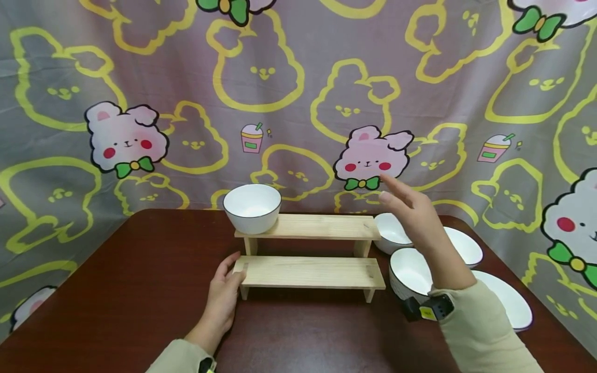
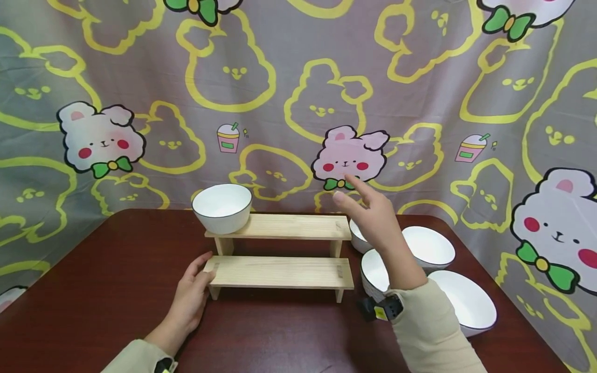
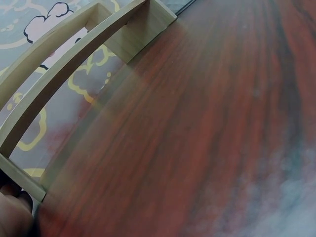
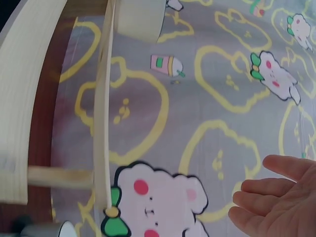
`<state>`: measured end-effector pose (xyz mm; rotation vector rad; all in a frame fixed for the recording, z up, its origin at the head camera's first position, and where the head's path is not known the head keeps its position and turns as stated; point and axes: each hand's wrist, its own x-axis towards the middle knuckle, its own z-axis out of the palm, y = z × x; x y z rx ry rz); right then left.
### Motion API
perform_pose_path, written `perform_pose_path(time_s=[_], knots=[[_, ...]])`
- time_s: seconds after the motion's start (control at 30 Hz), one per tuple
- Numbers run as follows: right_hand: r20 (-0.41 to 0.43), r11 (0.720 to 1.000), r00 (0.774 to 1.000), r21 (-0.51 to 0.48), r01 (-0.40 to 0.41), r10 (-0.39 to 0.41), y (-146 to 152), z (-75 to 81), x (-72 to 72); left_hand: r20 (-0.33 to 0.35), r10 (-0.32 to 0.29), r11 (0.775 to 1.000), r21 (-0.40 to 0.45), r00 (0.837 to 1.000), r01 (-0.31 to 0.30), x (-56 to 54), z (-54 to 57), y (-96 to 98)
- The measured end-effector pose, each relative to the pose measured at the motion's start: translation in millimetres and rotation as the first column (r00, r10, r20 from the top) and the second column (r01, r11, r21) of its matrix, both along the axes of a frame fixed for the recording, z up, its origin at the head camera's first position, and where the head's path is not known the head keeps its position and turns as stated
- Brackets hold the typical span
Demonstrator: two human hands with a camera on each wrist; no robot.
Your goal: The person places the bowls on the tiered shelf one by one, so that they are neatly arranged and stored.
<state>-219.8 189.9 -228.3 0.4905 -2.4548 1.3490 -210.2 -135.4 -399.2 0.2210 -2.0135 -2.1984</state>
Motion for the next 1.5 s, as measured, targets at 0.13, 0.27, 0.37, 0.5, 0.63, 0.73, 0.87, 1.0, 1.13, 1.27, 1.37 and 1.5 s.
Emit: perform_pose_path(time_s=[0.13,0.27,0.37,0.5,0.63,0.73,0.87,1.0,1.13,1.27,1.37,1.5], knots=[[0.009,1.0,1.0,-0.017,0.01,-0.009,12.2,-3.5,2.9,-0.004,-0.001,1.0,0.009,1.0,0.001,-0.6,0.7,-1.0],[0.034,0.999,0.999,-0.037,0.019,-0.018,23.5,-8.3,5.3,-0.005,-0.004,1.0,0.009,1.0,0.004,-1.0,1.3,-1.6],[0.059,0.999,0.998,-0.031,0.035,-0.033,31.6,-12.4,6.7,-0.004,-0.003,1.0,0.005,1.0,0.003,-1.3,1.4,-1.6],[0.108,0.998,0.993,-0.015,0.056,-0.054,40.8,-17.8,8.8,0.01,0.004,1.0,-0.001,1.0,-0.004,-2.7,1.1,-1.7],[0.15,0.997,0.986,-0.001,0.071,-0.07,47.5,-24.0,10.2,0.021,0.008,1.0,-0.005,1.0,-0.008,-4.0,0.6,-2.4],[0.161,0.997,0.984,0.017,0.076,-0.078,52.4,-28.8,11.4,0.018,0.007,1.0,-0.005,1.0,-0.007,-3.8,0.4,-2.2],[0.178,0.996,0.98,0.054,0.077,-0.086,58.5,-34.4,13.1,0.015,0.002,1.0,-0.001,1.0,-0.002,-3.0,0.0,-2.3],[0.212,0.993,0.972,0.085,0.081,-0.098,63.6,-41.4,14.1,0.012,-0.004,1.0,-0.001,1.0,0.004,-2.7,0.4,-3.0],[0.238,0.989,0.964,0.116,0.089,-0.115,69.2,-50.4,14.2,0.008,-0.005,1.0,-0.004,1.0,0.005,-3.0,1.1,-3.2],[0.249,0.985,0.96,0.151,0.089,-0.125,74.3,-59.6,13.7,0.021,0.007,1.0,-0.008,1.0,-0.007,-4.0,1.7,-3.1],[0.257,0.98,0.957,0.178,0.088,-0.133,77.6,-65.8,13.5,0.023,0.008,1.0,-0.007,1.0,-0.008,-3.9,2.0,-2.9],[0.279,0.969,0.947,0.226,0.099,-0.162,80.9,-73.0,13.0,0.011,0.001,1.0,-0.001,1.0,-0.001,-3.1,2.5,-2.2]])
